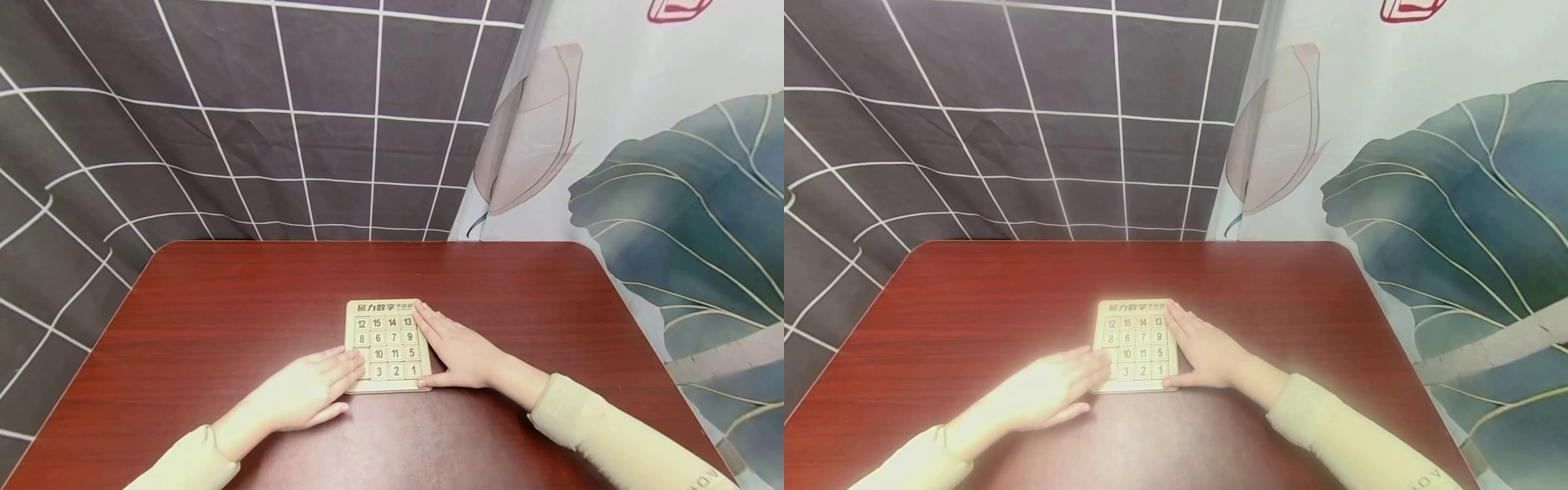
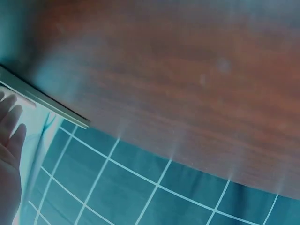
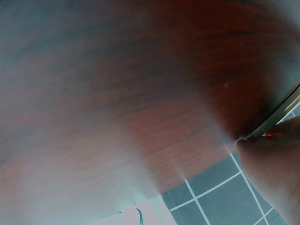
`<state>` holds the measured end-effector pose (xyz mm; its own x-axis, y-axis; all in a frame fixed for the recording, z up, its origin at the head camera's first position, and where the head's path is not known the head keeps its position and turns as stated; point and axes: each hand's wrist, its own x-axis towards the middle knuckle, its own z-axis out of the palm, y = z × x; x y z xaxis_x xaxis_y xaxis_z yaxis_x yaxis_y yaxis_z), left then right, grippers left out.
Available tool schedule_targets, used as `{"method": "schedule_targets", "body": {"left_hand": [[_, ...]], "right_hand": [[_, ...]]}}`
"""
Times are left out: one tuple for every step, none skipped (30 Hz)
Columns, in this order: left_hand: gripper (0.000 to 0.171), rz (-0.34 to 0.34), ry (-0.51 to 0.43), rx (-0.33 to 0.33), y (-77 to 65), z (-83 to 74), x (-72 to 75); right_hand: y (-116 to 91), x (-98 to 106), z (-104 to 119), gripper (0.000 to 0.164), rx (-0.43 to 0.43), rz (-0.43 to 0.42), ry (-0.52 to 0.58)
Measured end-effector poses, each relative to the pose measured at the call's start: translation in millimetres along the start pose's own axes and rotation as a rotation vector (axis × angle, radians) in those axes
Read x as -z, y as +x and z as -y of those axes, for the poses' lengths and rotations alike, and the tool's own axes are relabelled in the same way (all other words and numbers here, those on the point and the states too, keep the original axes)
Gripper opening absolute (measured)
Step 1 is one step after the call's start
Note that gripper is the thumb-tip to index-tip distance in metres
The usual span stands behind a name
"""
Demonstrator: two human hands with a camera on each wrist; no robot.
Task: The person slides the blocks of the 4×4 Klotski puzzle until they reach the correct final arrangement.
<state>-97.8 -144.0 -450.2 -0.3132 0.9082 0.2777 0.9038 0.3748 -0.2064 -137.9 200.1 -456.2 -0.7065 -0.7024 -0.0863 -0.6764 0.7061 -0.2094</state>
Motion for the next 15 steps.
{"method": "schedule_targets", "body": {"left_hand": [[0.059,0.003,-0.003,0.011,1.8,3.3,-0.8],[0.060,0.010,-0.003,0.025,3.8,6.7,-1.5],[0.060,0.021,-0.003,0.040,5.8,10.2,-2.2],[0.061,0.034,-0.003,0.056,7.7,13.7,-3.1],[0.060,0.051,0.000,0.070,9.4,16.8,-3.8],[0.060,0.067,-0.001,0.081,10.6,19.7,-4.8],[0.060,0.083,-0.002,0.089,11.7,21.7,-5.7],[0.059,0.096,-0.001,0.094,12.3,23.1,-6.4],[0.059,0.105,-0.005,0.096,12.6,23.8,-7.1],[0.059,0.112,-0.008,0.097,12.7,24.0,-7.6],[0.059,0.116,-0.012,0.096,12.6,23.7,-7.9],[0.058,0.116,-0.014,0.095,12.3,23.1,-8.3],[0.058,0.115,-0.015,0.093,12.2,22.2,-8.2],[0.058,0.113,-0.016,0.091,11.8,21.2,-8.0],[0.058,0.110,-0.019,0.089,11.5,20.2,-7.9]], "right_hand": [[0.0,-0.1,0.0,0.117,-0.001,0.001,-0.001],[0.0,-0.2,0.0,0.118,-0.001,0.002,-0.003],[0.1,-0.4,-0.1,0.118,-0.001,0.003,-0.005],[0.2,-0.5,-0.2,0.118,0.000,0.003,-0.005],[0.3,-0.8,-0.4,0.118,0.000,0.003,-0.005],[0.5,-1.1,-0.4,0.118,0.000,0.004,-0.006],[0.7,-1.4,-0.6,0.118,0.001,0.002,-0.006],[0.9,-1.9,-0.7,0.118,0.002,0.002,-0.006],[1.0,-2.2,-0.7,0.118,0.003,0.002,-0.005],[1.1,-2.3,-0.6,0.118,0.003,0.002,-0.005],[1.0,-2.4,-0.6,0.118,0.002,0.002,-0.007],[0.9,-2.2,-0.5,0.118,0.002,0.002,-0.006],[0.7,-2.0,-0.4,0.118,0.001,0.001,-0.007],[0.4,-1.5,-0.3,0.118,0.000,0.001,-0.008],[0.1,-1.0,-0.2,0.118,-0.001,0.000,-0.009]]}}
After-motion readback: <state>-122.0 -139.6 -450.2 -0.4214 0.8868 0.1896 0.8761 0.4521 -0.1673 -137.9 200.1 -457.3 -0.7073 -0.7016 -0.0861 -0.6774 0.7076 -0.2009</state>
